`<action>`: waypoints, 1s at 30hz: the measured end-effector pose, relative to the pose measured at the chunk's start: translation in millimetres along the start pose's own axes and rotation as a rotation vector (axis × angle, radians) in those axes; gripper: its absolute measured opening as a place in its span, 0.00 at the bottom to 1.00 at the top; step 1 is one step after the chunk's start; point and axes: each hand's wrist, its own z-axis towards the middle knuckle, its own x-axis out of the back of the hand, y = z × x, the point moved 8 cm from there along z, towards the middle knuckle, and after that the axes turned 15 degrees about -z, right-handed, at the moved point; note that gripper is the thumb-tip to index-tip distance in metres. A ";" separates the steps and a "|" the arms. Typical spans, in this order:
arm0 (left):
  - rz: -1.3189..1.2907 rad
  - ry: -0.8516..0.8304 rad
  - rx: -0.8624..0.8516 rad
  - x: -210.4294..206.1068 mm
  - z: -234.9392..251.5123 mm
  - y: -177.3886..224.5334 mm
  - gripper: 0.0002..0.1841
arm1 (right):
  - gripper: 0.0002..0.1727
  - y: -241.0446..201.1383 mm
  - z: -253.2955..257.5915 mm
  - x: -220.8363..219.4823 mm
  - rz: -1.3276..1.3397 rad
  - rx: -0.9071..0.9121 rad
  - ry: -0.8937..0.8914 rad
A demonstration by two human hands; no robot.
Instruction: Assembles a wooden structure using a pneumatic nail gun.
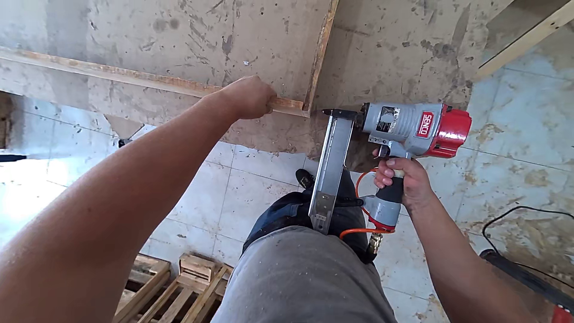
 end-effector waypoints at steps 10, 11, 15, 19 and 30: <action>-0.009 0.013 0.011 0.0 -1.3 1.1 0.09 | 0.19 4.9 5.2 -15.0 0.056 0.013 -0.044; -0.006 0.015 0.012 -0.2 -1.5 1.3 0.10 | 0.19 5.1 5.5 -16.2 0.056 0.016 -0.051; -0.009 0.026 0.019 -1.6 -0.8 -0.4 0.10 | 0.19 6.9 6.9 -19.9 0.053 0.026 -0.063; -0.011 0.034 0.020 -1.5 -0.8 -1.7 0.10 | 0.19 6.0 5.6 -23.2 0.049 0.030 -0.053; -0.015 0.036 -0.013 -1.9 -0.4 -3.1 0.09 | 0.15 4.8 1.2 -17.7 0.039 0.034 0.002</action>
